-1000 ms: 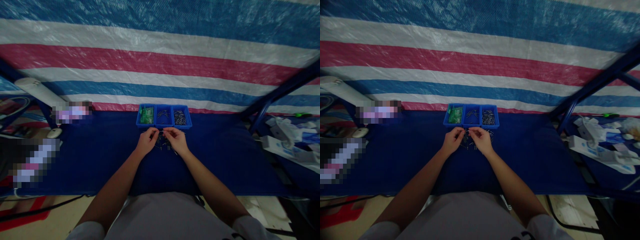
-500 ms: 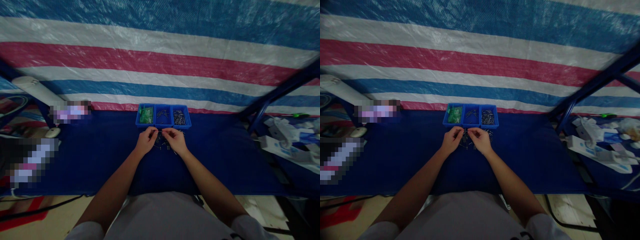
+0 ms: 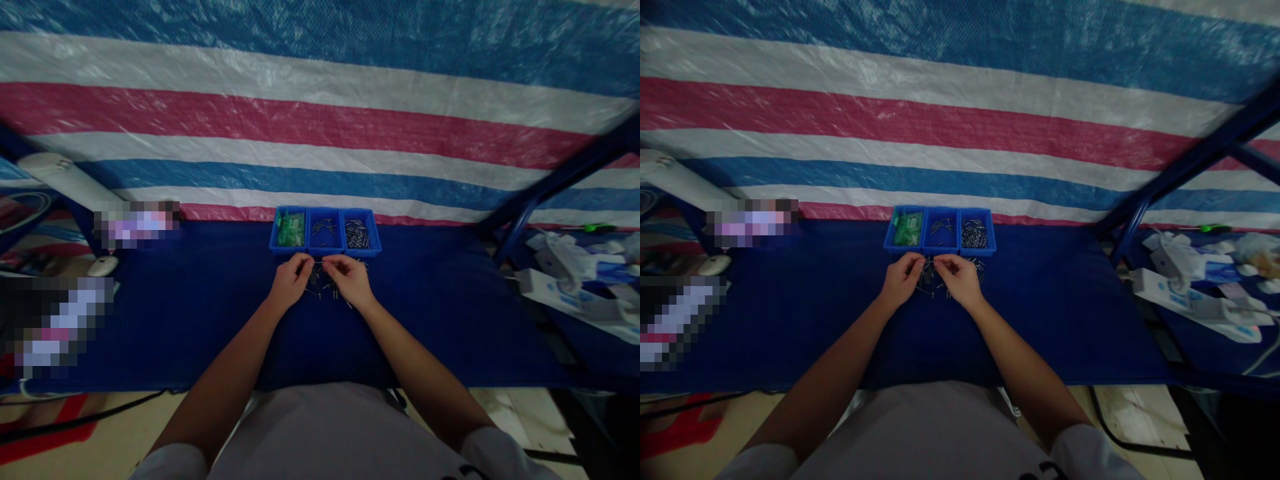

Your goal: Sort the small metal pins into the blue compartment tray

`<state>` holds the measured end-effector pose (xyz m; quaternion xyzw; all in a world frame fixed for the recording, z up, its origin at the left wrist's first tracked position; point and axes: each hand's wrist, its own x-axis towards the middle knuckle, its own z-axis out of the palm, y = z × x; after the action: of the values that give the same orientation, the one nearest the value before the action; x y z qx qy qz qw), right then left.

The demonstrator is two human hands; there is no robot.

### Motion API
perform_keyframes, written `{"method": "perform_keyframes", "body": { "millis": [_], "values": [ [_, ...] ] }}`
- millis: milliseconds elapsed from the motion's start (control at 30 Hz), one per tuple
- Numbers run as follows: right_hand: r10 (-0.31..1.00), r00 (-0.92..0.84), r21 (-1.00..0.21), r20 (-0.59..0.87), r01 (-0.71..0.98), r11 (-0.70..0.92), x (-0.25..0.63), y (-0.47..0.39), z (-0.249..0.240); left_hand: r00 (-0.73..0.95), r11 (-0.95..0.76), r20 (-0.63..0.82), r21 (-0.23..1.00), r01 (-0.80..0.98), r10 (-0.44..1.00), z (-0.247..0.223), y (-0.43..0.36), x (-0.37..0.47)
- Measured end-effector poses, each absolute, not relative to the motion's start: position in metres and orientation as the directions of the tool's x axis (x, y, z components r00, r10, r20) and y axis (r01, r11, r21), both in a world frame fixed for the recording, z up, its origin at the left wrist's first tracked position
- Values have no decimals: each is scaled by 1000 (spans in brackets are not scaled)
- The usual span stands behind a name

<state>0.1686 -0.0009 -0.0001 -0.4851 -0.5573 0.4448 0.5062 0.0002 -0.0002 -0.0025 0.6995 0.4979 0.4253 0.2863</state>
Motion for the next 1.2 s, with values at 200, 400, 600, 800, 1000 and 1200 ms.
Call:
{"method": "perform_keyframes", "body": {
  "millis": [200,400,600,800,1000,1200],
  "values": [
    [993,-1,-990,121,68,121,169,0,1,143,-361,332,832,422,932,-4,0,3],
    [992,-17,-988,129,84,130,170,1,-1,148,-361,331,813,456,932,-3,1,2],
    [990,-20,-987,141,68,142,169,1,-3,168,-354,312,797,489,935,2,0,0],
    [990,1,-987,142,72,141,169,0,-2,133,-354,330,822,446,935,0,0,3],
    [986,-16,-982,164,96,165,170,1,-5,130,-356,334,812,463,933,-5,1,2],
    [983,-42,-975,176,131,180,169,-1,-2,160,-361,325,784,506,932,0,2,0]
  ]
}}
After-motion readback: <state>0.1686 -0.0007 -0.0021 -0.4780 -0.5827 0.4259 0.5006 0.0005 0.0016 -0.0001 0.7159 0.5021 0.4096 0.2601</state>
